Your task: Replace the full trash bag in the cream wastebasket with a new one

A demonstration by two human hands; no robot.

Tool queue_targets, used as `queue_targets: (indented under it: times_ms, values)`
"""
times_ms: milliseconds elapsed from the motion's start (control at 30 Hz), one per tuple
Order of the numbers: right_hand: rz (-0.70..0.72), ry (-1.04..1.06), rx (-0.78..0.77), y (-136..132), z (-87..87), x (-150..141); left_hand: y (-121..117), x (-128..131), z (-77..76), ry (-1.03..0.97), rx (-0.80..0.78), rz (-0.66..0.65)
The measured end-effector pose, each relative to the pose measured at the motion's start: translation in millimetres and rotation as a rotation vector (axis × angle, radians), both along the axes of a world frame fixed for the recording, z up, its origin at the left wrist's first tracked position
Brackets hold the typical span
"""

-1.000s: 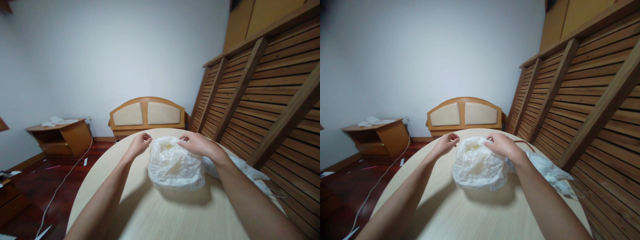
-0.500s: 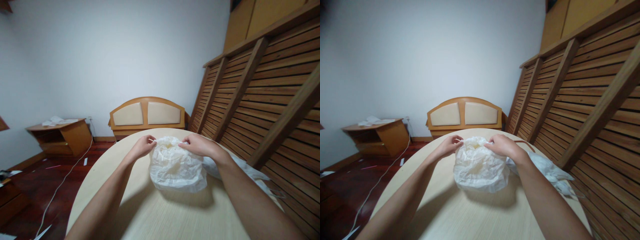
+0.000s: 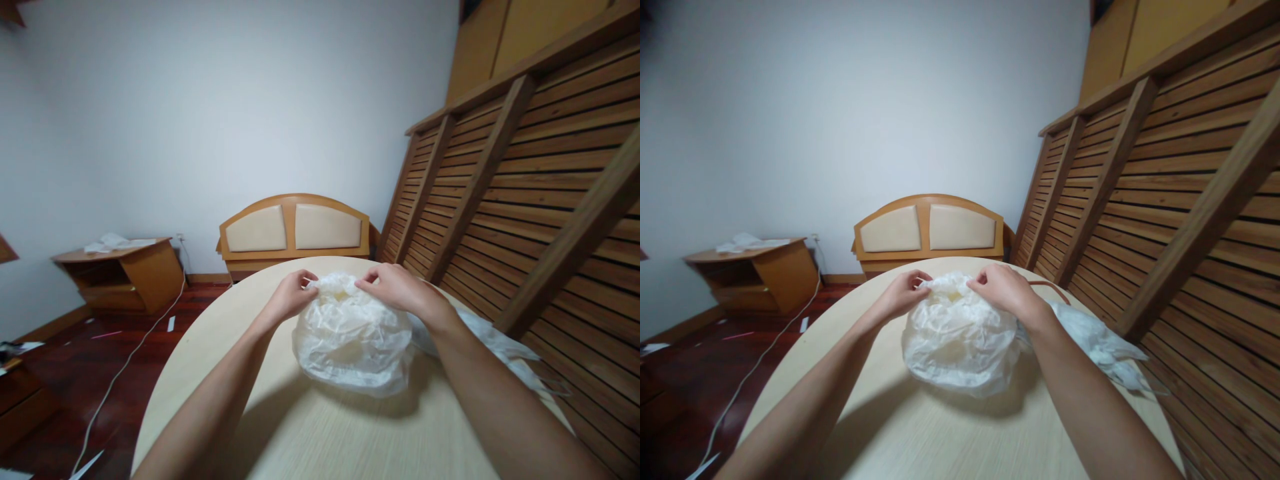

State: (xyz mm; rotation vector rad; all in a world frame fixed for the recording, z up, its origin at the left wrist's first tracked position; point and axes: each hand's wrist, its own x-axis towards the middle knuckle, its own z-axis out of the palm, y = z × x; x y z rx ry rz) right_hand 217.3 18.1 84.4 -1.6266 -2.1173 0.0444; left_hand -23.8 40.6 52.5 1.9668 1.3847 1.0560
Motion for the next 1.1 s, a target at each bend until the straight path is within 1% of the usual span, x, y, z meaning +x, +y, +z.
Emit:
queue_targets:
  times_ms: [133, 200, 300, 367, 567, 733, 833, 900, 967, 1033, 1100]
  values:
    - [-0.041, 0.02, 0.066, -5.5, 6.7, -3.3, -3.7, 1.0, 1.5, -0.031, 0.074, -0.029]
    - [0.014, 0.059, 0.044, -6.3, 7.9, -4.7, -4.1, 1.3, 1.8, -0.022, 0.156, -0.033]
    - [0.144, 0.119, -0.015, -4.8, 7.0, -3.7, -4.5, 2.3, 2.8, 0.011, 0.271, -0.029]
    - [0.172, 0.136, -0.011, -2.7, 5.5, -0.7, -5.2, 2.5, 3.7, 0.025, 0.306, -0.027]
    - [0.202, 0.193, -0.014, 5.8, 2.7, 11.8, -7.3, -1.6, 5.2, 0.066, 0.327, -0.056]
    - [0.073, 0.162, 0.08, 14.8, -3.5, 17.5, -8.5, -3.5, 6.9, 0.07, 0.339, -0.078]
    - [0.054, 0.084, 0.016, 16.1, -6.1, 16.8, -10.4, -3.3, 9.0, 0.068, 0.337, -0.088]
    - [0.031, 0.063, 0.018, 13.7, -4.2, 14.4, -10.9, -3.4, 10.0, 0.072, 0.329, -0.089]
    - [-0.001, 0.091, 0.092, 8.7, 0.8, 10.6, -10.5, -3.5, 10.1, 0.08, 0.316, -0.097]
    - [0.036, 0.149, 0.161, 2.0, 7.0, 5.6, -9.6, -3.3, 9.8, 0.077, 0.302, -0.118]
    - [0.181, 0.181, 0.163, -4.9, 12.0, 0.1, -9.1, -2.5, 9.7, 0.06, 0.294, -0.145]
